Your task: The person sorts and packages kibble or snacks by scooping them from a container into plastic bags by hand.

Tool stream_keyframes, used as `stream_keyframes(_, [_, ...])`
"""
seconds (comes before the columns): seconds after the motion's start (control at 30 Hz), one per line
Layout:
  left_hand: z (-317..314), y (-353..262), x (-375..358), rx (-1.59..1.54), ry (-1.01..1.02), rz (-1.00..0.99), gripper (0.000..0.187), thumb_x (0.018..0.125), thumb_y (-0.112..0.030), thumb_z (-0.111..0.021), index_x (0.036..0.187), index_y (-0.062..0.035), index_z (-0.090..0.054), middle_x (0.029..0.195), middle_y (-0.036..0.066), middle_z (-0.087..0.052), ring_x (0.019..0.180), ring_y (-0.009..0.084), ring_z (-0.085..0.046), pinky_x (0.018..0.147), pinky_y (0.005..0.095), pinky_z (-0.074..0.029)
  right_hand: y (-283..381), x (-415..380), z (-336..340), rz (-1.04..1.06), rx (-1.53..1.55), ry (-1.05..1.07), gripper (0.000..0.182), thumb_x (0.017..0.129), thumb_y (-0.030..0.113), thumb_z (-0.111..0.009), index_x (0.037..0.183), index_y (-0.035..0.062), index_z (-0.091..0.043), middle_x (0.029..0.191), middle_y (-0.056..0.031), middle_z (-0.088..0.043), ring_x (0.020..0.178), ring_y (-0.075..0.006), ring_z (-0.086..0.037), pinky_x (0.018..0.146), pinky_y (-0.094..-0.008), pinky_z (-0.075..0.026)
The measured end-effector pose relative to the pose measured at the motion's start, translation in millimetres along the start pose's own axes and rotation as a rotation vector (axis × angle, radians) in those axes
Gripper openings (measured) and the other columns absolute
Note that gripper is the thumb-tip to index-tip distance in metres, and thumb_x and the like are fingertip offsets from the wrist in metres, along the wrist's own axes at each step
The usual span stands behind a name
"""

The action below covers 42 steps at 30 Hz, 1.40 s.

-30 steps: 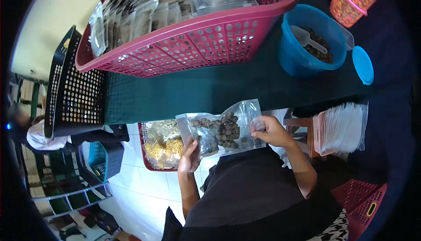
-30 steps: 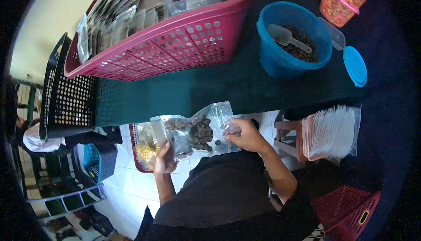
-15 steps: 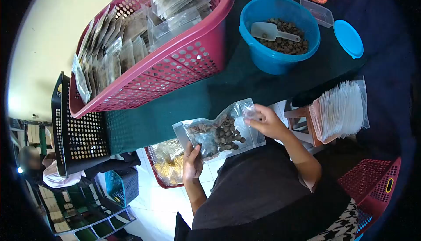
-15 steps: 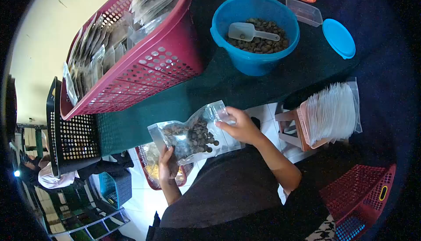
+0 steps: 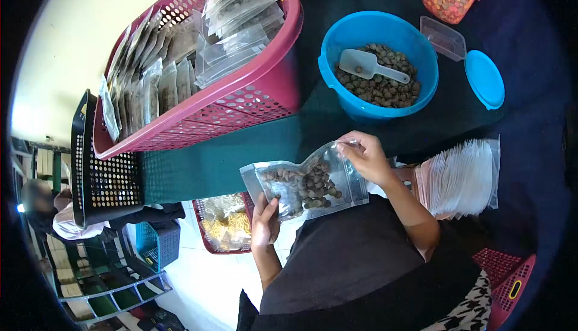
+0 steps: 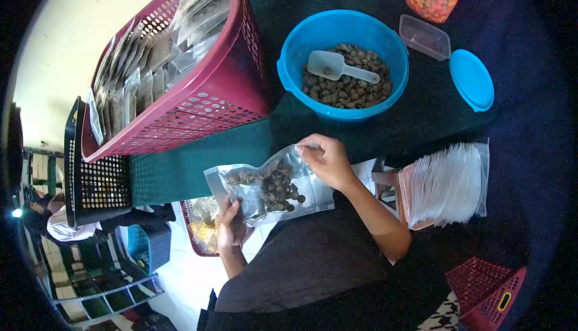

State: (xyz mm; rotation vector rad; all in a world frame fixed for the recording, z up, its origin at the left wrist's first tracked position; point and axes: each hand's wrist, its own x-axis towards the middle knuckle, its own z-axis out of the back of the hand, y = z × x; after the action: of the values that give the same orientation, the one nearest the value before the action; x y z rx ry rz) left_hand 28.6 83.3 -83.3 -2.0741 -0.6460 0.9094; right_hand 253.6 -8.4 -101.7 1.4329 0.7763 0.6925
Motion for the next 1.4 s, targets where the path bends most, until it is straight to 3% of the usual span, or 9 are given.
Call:
stream_keyframes(0.13, [-5,6,3,-0.077,0.002,-0.017,0.042,0.079,-0.011,-0.05,0.116,0.0017,-0.035,0.107,0.01,-0.045,0.099,0.017,-0.043,0.083,0.0291,-0.035,-10,5,8,-0.089,0.192,0.112,0.016,0.079,0.008,-0.052,0.091,-0.003,-0.051,0.078,-0.0048,-0.056,0.07,-0.0077,-0.052,0.062,-0.0219,-0.043])
stream_keyframes(0.33, [-13,11,4,-0.072,0.034,-0.033,0.044,0.079,-0.012,-0.05,0.117,0.0008,-0.035,0.11,0.011,-0.044,0.101,0.0192,-0.042,0.085,0.0305,-0.034,-2,9,12,-0.002,-0.1,0.096,0.012,0.08,0.007,-0.05,0.086,-0.0033,-0.051,0.075,-0.0044,-0.055,0.067,-0.007,-0.051,0.061,-0.0219,-0.042])
stream_keyframes(0.5, [-12,7,-2,-0.097,-0.013,-0.062,0.046,0.079,-0.012,-0.05,0.119,0.0013,-0.033,0.111,0.01,-0.043,0.103,0.0189,-0.041,0.088,0.0307,-0.032,-8,5,1,-0.089,0.25,0.113,0.013,0.079,0.006,-0.051,0.089,-0.002,-0.049,0.08,-0.0037,-0.055,0.073,-0.0065,-0.05,0.065,-0.0219,-0.042])
stream_keyframes(0.6, [5,10,-5,-0.106,-0.013,-0.074,0.047,0.078,-0.012,-0.05,0.12,0.0009,-0.032,0.113,0.01,-0.043,0.105,0.0183,-0.04,0.09,0.0311,-0.03,-2,-1,-6,-0.087,0.254,0.165,0.015,0.079,0.006,-0.052,0.092,-0.0014,-0.049,0.083,-0.0036,-0.055,0.076,-0.0066,-0.05,0.067,-0.022,-0.042])
stream_keyframes(0.87, [26,2,-21,-0.132,-0.018,-0.083,0.045,0.079,-0.008,-0.048,0.12,0.0008,-0.032,0.113,0.01,-0.043,0.106,0.0197,-0.039,0.09,0.032,-0.03,-15,-15,-31,-0.07,0.11,0.191,0.014,0.078,0.002,-0.052,0.092,-0.001,-0.051,0.084,-0.0038,-0.055,0.073,-0.0076,-0.051,0.066,-0.0217,-0.043])
stream_keyframes(0.97, [44,0,-27,-0.148,-0.031,-0.056,0.044,0.079,-0.008,-0.048,0.119,0.0002,-0.034,0.113,0.01,-0.043,0.106,0.0197,-0.039,0.09,0.0321,-0.03,-14,-21,-44,-0.067,0.131,0.162,0.011,0.078,0.005,-0.053,0.087,-0.0011,-0.052,0.077,-0.0019,-0.054,0.07,-0.0066,-0.051,0.063,-0.0221,-0.043])
stream_keyframes(1.17, [71,-5,-43,-0.195,-0.06,-0.078,0.042,0.079,-0.008,-0.049,0.118,-0.0016,-0.035,0.112,0.009,-0.044,0.104,0.019,-0.04,0.088,0.0325,-0.031,-3,-33,-66,-0.125,0.206,0.278,0.016,0.078,0.007,-0.054,0.091,-0.0019,-0.05,0.085,-0.0048,-0.055,0.078,-0.008,-0.051,0.069,-0.0224,-0.042])
stream_keyframes(1.23, [79,-7,-46,-0.215,-0.054,-0.072,0.041,0.079,-0.008,-0.049,0.118,-0.0018,-0.036,0.112,0.008,-0.044,0.104,0.0189,-0.04,0.088,0.0325,-0.032,-12,-40,-73,-0.074,0.04,0.337,0.014,0.077,0.005,-0.053,0.088,-0.0028,-0.051,0.085,-0.0069,-0.056,0.076,-0.0095,-0.052,0.068,-0.0241,-0.044])
stream_keyframes(1.4, [101,-10,-52,-0.204,-0.045,-0.071,0.04,0.079,-0.008,-0.049,0.117,-0.0023,-0.036,0.111,0.008,-0.045,0.103,0.0182,-0.041,0.087,0.0319,-0.032,-14,-55,-100,-0.153,0.031,0.279,0.009,0.075,0.003,-0.053,0.081,-0.0041,-0.054,0.081,-0.0084,-0.058,0.069,-0.0102,-0.053,0.062,-0.0242,-0.044])
